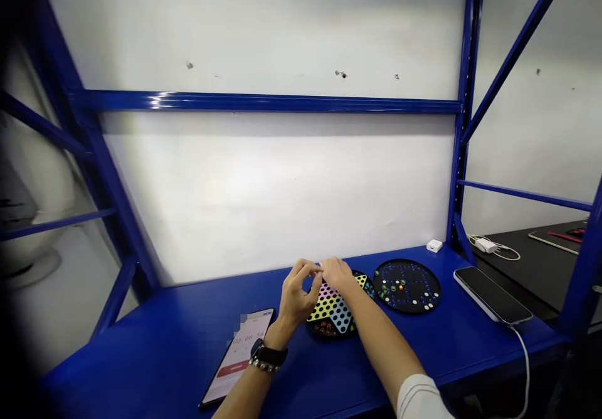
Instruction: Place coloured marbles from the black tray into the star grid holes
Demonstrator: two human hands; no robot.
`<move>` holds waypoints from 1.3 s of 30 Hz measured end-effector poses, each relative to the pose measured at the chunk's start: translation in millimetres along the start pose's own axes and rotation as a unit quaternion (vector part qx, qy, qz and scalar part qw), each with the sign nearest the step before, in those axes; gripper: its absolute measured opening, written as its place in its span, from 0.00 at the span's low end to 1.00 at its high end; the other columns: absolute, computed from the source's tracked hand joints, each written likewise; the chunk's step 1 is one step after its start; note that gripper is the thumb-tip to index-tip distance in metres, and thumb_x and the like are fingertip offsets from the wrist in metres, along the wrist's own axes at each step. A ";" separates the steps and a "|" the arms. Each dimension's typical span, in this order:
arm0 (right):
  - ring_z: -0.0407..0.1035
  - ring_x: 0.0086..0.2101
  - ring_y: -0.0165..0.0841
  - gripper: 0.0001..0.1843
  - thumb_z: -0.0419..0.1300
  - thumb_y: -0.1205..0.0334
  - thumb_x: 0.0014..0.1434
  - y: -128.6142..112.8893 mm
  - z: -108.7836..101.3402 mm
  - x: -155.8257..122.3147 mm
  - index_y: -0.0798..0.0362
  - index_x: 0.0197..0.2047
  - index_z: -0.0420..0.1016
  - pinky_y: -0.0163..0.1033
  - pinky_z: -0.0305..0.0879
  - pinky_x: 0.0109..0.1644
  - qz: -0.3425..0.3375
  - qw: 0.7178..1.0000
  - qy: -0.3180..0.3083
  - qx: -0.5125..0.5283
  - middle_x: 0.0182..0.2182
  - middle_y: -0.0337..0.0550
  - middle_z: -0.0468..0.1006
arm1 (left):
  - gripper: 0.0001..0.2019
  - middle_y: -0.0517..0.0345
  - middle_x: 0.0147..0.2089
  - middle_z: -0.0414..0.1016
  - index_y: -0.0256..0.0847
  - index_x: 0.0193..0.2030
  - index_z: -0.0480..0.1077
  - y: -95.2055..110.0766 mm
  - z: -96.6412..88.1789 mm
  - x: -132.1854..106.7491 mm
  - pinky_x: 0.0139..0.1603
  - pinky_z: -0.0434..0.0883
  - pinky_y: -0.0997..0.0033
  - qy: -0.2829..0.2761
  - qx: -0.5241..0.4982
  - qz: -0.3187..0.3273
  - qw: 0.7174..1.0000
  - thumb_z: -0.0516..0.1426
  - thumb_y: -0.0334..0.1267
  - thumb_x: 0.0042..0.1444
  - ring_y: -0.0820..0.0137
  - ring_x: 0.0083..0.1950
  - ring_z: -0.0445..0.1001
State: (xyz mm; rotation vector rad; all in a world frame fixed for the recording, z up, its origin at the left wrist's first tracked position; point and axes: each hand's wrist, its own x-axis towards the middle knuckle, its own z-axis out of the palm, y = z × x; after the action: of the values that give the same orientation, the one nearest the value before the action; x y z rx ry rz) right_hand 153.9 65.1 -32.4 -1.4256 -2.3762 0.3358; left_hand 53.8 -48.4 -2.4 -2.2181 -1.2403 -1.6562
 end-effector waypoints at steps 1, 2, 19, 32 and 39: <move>0.74 0.44 0.39 0.16 0.49 0.60 0.69 -4.5 3.5 0.7 0.51 0.42 0.79 0.39 0.65 0.48 -0.008 1.000 0.002 -0.002 0.41 0.48 0.81 | 0.06 0.58 0.37 0.70 0.44 0.37 0.70 0.1 -0.1 -0.1 0.40 0.73 0.68 -0.002 0.000 0.000 1.000 0.52 0.35 0.63 0.69 0.37 0.72; 0.74 0.45 0.39 0.15 0.50 0.61 0.68 -7.3 6.5 1.0 0.50 0.43 0.79 0.39 0.65 0.49 -0.013 1.000 0.007 -0.006 0.42 0.47 0.81 | 0.06 0.58 0.37 0.70 0.44 0.37 0.70 0.3 -0.2 -0.2 0.40 0.73 0.68 -0.003 0.001 0.001 1.000 0.52 0.35 0.63 0.69 0.37 0.72; 0.77 0.39 0.42 0.14 0.52 0.61 0.65 -4.7 5.2 -4.3 0.51 0.38 0.80 0.40 0.67 0.43 -0.023 0.999 -0.018 -0.028 0.36 0.47 0.82 | 0.08 0.57 0.36 0.70 0.43 0.35 0.70 2.1 -2.2 0.9 0.38 0.72 0.69 -0.015 0.018 0.004 1.000 0.51 0.36 0.64 0.69 0.35 0.72; 0.75 0.44 0.41 0.26 0.37 0.56 0.74 -1.2 12.0 -7.8 0.53 0.48 0.76 0.42 0.65 0.46 0.023 0.998 0.042 0.037 0.45 0.52 0.81 | 0.10 0.57 0.35 0.70 0.43 0.34 0.69 -5.2 -11.2 5.4 0.38 0.72 0.68 0.048 0.028 -0.006 0.998 0.51 0.38 0.65 0.68 0.35 0.71; 0.69 0.52 0.42 0.22 0.41 0.56 0.72 -12.6 13.7 -6.4 0.53 0.48 0.76 0.43 0.63 0.53 0.034 0.995 0.040 0.079 0.51 0.52 0.76 | 0.10 0.55 0.35 0.70 0.43 0.33 0.68 -3.3 -11.3 4.6 0.38 0.72 0.66 0.038 0.022 -0.006 0.999 0.50 0.37 0.65 0.67 0.36 0.71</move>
State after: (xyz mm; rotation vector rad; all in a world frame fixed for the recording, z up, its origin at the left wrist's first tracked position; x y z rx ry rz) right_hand 140.9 53.2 -41.3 -1.4203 -2.1891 0.4634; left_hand 43.4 -49.7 4.9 -2.1071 -1.2616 -1.6839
